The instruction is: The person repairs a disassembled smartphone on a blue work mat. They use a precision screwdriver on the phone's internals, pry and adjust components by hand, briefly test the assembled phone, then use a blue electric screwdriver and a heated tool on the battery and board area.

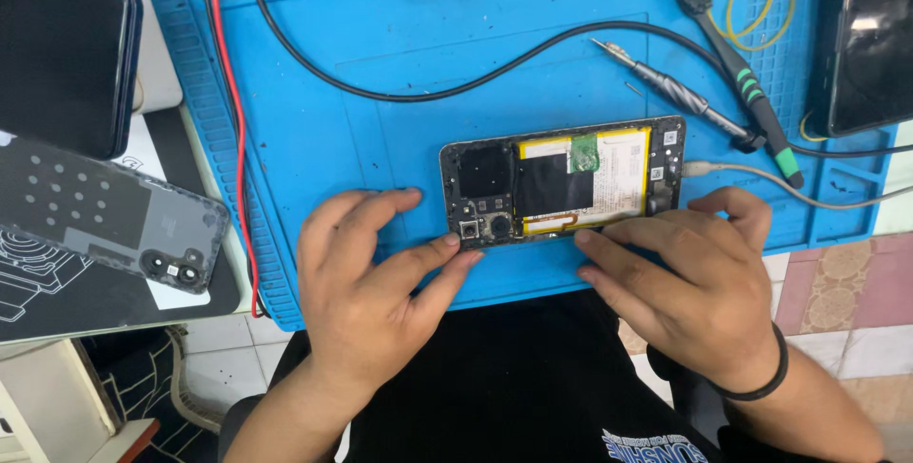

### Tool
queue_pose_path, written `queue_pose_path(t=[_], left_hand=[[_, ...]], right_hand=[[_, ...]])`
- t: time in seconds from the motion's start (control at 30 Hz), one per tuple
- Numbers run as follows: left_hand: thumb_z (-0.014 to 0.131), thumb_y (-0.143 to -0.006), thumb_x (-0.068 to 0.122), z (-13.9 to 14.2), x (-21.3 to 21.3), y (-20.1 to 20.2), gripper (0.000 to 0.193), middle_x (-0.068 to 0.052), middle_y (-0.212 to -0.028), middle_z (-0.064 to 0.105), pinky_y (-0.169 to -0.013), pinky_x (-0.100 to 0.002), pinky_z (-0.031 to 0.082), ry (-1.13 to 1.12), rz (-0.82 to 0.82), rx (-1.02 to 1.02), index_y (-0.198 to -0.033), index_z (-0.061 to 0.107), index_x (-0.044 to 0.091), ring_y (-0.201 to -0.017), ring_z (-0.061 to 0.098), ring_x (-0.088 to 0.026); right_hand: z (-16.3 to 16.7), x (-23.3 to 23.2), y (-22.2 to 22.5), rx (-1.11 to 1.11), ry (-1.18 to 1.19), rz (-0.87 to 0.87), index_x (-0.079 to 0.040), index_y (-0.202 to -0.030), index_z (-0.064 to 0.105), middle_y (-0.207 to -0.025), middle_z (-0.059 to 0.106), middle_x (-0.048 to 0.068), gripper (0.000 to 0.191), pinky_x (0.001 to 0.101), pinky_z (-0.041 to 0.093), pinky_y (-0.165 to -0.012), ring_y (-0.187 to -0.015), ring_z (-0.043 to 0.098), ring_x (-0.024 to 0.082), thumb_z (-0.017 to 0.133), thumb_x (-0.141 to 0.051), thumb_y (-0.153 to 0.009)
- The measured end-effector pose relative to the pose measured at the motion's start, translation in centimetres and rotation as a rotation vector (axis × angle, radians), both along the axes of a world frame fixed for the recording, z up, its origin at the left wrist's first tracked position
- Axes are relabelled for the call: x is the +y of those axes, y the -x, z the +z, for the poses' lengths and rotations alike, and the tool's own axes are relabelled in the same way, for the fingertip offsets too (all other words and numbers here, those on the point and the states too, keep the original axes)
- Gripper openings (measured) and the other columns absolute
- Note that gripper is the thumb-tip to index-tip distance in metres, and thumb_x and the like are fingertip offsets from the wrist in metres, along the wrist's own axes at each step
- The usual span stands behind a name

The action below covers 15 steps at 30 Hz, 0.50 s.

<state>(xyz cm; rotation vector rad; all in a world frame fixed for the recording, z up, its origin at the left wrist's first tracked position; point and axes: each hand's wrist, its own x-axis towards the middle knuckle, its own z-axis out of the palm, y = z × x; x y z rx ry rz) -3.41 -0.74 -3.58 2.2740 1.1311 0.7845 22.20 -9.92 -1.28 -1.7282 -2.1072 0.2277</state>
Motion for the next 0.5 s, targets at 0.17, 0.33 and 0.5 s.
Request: queue_pose_path(t=[0.17,0.33,0.5], left_hand=[[0.095,-0.074,0.025,0.1,0.0,0.0,0.025,-0.008,-0.119,0.066,-0.094,-0.043,0.048,0.000,-0.006,-0.003,-0.090,0.079,0.012,-0.114,0.057,-0.032],[0.095,-0.075,0.025,0.1,0.1,0.0,0.025,-0.008,-0.119,0.065,-0.094,-0.043,0.047,0.005,-0.007,0.003,-0.089,0.079,0.012,-0.114,0.057,-0.033],[0.095,-0.075,0.025,0.1,0.0,0.0,0.025,-0.008,-0.120,0.065,-0.096,-0.043,0.047,0.006,-0.005,-0.006,-0.090,0.079,0.013,-0.115,0.057,-0.033]], right_hand=[[-0.1,-0.3,-0.3,-0.001,0.002,-0.039,-0.016,-0.100,0.079,-0.099,0.072,-0.001,0.024,0.0423,0.039,-0.090,-0.089,0.064,0.019,0.089,-0.019,-0.078],[0.0,0.3,0.7,0.049,-0.023,-0.043,-0.014,-0.100,0.079,-0.098,0.071,-0.001,0.024,0.0416,0.039,-0.089,-0.088,0.064,0.019,0.089,-0.013,-0.079],[-0.1,2.5,1.2,0.128,0.025,0.117,-0.018,-0.095,0.078,-0.100,0.065,0.002,0.021,0.0452,0.038,-0.094,-0.090,0.060,0.022,0.086,-0.014,-0.077]])
